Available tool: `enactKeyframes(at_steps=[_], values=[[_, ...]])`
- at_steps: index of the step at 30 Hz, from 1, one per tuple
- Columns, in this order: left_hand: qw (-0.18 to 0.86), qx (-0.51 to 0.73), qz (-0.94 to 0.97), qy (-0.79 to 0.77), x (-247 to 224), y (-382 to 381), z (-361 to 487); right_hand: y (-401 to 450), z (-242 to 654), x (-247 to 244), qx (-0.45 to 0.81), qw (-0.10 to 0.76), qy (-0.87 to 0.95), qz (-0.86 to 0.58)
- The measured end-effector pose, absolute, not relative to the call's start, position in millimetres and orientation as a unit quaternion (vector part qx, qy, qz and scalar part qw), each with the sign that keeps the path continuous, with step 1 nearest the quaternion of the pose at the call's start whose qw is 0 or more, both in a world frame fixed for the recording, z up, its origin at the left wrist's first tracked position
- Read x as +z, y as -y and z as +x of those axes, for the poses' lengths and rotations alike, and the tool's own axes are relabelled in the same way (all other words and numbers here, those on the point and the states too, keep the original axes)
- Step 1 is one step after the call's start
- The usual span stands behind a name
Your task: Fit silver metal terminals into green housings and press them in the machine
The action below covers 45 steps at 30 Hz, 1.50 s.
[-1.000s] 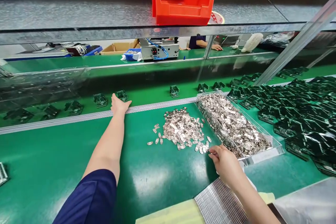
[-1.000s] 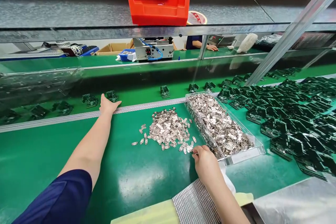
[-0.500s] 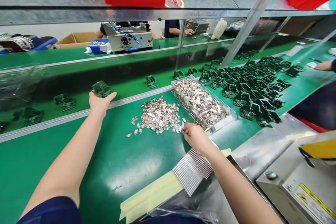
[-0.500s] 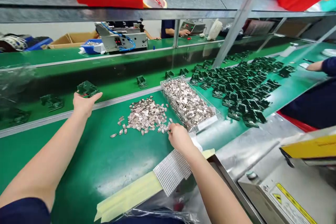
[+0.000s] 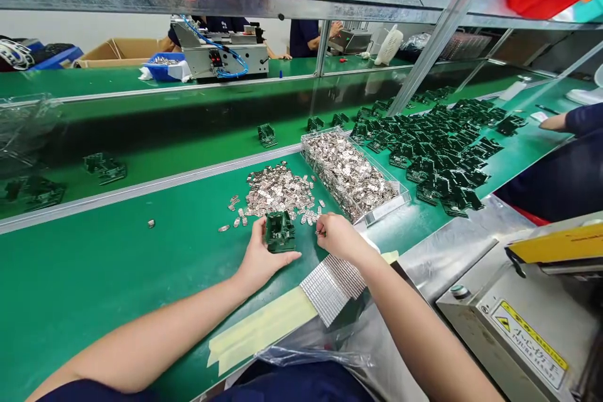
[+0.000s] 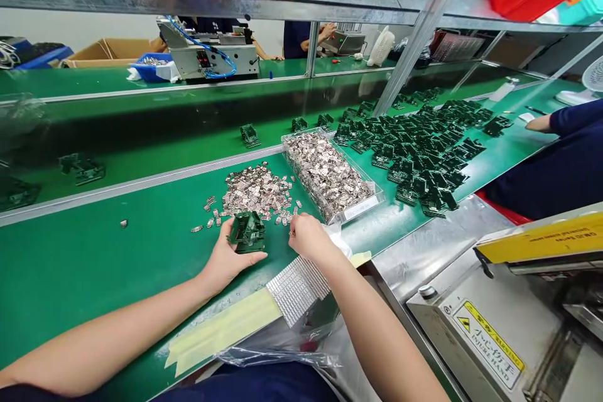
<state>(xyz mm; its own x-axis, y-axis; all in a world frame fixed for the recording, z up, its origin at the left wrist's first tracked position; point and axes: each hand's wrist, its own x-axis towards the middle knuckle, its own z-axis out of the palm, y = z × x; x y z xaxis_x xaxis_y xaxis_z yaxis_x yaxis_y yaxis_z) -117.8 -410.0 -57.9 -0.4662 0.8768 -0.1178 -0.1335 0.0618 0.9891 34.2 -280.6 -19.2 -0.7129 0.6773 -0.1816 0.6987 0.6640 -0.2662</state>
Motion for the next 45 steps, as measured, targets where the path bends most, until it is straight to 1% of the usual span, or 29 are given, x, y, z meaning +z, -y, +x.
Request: enactKeyframes(at_steps=[7, 12, 14, 17, 18, 19, 22, 24, 29, 32, 35, 39, 45], values=[[0.423, 0.599, 0.293, -0.613, -58.9, 407.9, -118.6, 281.9, 28.8, -15.7, -0.164, 0.028, -0.916, 0.366], [0.437, 0.598, 0.313, -0.594, -59.4, 408.0, -119.5, 286.5, 39.1, -17.1, -0.180, -0.022, -0.917, 0.356], [0.433, 0.612, 0.316, -0.582, -61.3, 408.3, -120.2, 295.7, 49.9, -17.0, -0.210, -0.104, -0.904, 0.358], [0.442, 0.624, 0.312, -0.564, -62.7, 408.8, -119.9, 316.8, 69.0, -18.1, -0.319, -0.275, -0.842, 0.337], [0.452, 0.623, 0.307, -0.559, -62.5, 408.9, -119.1, 324.4, 74.8, -19.2, -0.362, -0.315, -0.813, 0.329], [0.464, 0.621, 0.301, -0.555, -61.9, 409.2, -117.8, 331.5, 79.9, -20.7, -0.403, -0.335, -0.786, 0.328], [0.484, 0.619, 0.287, -0.548, -58.2, 411.1, -111.1, 347.8, 90.7, -25.8, -0.516, -0.335, -0.706, 0.350], [0.488, 0.615, 0.293, -0.545, -54.5, 413.5, -104.6, 353.4, 95.7, -27.4, -0.557, -0.328, -0.669, 0.367], [0.526, 0.611, 0.301, -0.510, -43.8, 419.0, -81.0, 359.5, 111.0, -27.0, -0.553, -0.373, -0.643, 0.377], [0.562, 0.600, 0.310, -0.476, -41.4, 419.0, -61.9, 364.4, 122.9, -30.6, -0.590, -0.387, -0.588, 0.395], [0.590, 0.584, 0.327, -0.451, -44.9, 417.3, -44.9, 370.7, 131.7, -34.2, -0.599, -0.424, -0.526, 0.431], [0.559, 0.577, 0.380, -0.458, -52.1, 416.4, -35.7, 380.9, 128.9, -30.8, -0.568, -0.468, -0.491, 0.466], [0.537, 0.563, 0.441, -0.447, -56.5, 422.1, -39.3, 392.4, 106.0, -30.3, -0.524, -0.451, -0.520, 0.502]])
